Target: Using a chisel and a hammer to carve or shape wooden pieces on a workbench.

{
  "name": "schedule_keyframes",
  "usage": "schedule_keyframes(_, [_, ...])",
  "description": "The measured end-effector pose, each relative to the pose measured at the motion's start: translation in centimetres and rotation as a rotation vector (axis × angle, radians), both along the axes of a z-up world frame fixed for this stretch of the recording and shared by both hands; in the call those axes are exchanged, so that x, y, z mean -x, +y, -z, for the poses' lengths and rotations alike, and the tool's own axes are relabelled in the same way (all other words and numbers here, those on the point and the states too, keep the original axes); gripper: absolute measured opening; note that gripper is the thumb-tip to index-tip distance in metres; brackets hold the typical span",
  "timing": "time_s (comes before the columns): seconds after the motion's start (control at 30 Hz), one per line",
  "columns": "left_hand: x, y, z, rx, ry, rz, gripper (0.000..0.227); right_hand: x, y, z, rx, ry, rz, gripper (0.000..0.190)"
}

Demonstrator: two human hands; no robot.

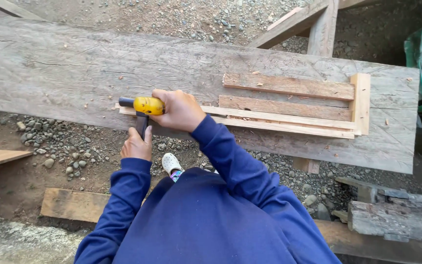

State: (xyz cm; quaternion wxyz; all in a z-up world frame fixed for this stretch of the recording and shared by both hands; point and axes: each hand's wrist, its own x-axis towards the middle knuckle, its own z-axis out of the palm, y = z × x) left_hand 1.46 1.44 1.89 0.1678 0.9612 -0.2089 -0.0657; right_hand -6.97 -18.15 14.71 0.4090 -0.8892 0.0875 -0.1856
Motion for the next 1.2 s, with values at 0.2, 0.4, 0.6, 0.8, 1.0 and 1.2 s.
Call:
schedule_keyframes(0.2, [0.1,-0.2,0.1,0.058,0.024,-0.003,0.056,8.3,-5.9,-2.8,-0.036,-0.241,0.212,0.024])
schedule_keyframes(0.4, [0.2,-0.1,0.8,0.079,0.027,0.013,0.056,17.2,-9.9,-5.5,-0.607,-0.604,0.276,0.016])
schedule_keyframes(0.6, [0.3,-0.2,0.3,0.073,0.040,0.002,0.056,13.8,-8.5,-2.3,-0.816,-0.865,0.182,0.016])
schedule_keyframes(0.8, [0.3,-0.3,0.7,0.062,0.058,-0.015,0.056,11.7,-7.9,-1.3,-0.870,-0.770,0.248,0.021])
schedule_keyframes(1.0, [0.3,-0.3,0.6,0.054,0.085,-0.003,0.053,10.7,-7.5,-1.3,-0.878,-0.739,0.227,0.021])
schedule_keyframes(1.2, [0.3,-0.2,0.8,0.071,0.059,0.015,0.053,10.2,-7.0,-1.5,-0.816,-0.689,0.248,0.022])
